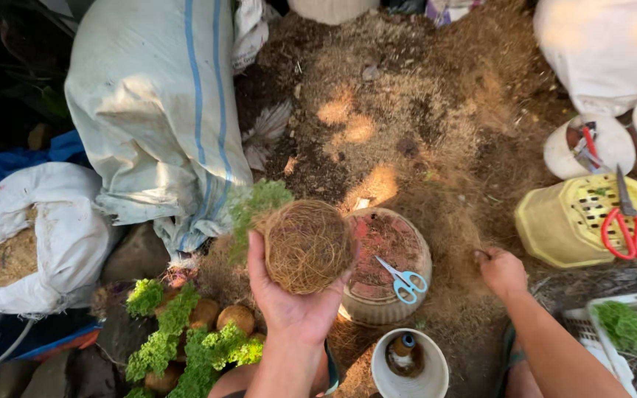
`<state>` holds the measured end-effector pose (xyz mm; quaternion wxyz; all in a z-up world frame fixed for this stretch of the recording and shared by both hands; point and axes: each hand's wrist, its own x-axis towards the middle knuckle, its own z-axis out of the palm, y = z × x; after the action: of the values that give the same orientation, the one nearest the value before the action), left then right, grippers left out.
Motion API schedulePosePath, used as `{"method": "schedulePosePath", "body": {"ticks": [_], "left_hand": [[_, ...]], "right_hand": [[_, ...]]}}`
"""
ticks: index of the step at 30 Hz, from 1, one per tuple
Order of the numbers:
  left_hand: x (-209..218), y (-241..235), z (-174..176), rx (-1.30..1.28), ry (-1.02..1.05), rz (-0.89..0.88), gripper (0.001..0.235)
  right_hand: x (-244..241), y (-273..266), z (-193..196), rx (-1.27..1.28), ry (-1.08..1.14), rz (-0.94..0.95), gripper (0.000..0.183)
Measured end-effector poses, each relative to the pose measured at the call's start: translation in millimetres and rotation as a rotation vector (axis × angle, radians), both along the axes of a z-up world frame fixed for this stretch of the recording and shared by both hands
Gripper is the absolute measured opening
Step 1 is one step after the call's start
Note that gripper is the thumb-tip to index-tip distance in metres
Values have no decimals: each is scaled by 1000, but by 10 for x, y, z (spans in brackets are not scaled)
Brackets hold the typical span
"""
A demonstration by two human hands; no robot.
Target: The person covers the root ball of a small plant with loose coconut fiber and wraps it to form a round shape by hand.
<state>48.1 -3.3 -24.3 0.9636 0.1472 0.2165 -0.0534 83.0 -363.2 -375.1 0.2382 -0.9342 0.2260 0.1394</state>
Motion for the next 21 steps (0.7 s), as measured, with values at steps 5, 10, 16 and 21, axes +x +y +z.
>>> {"method": "schedulePosePath", "body": {"ticks": [5, 10, 16, 21], "left_hand": [[-91, -12, -12, -54, -138, -90, 64], [-172, 1, -60, -25, -200, -123, 61], [-214, 17, 35, 35, -217, -145, 65], [-219, -61, -71, 17, -573, -349, 67]], "right_hand": [[6, -106, 499, 169, -265, -28, 33], [128, -326, 979, 460, -466, -98, 28], [213, -495, 1642, 809, -591, -250, 18], [138, -410, 2288, 866, -741, -222, 16]]}}
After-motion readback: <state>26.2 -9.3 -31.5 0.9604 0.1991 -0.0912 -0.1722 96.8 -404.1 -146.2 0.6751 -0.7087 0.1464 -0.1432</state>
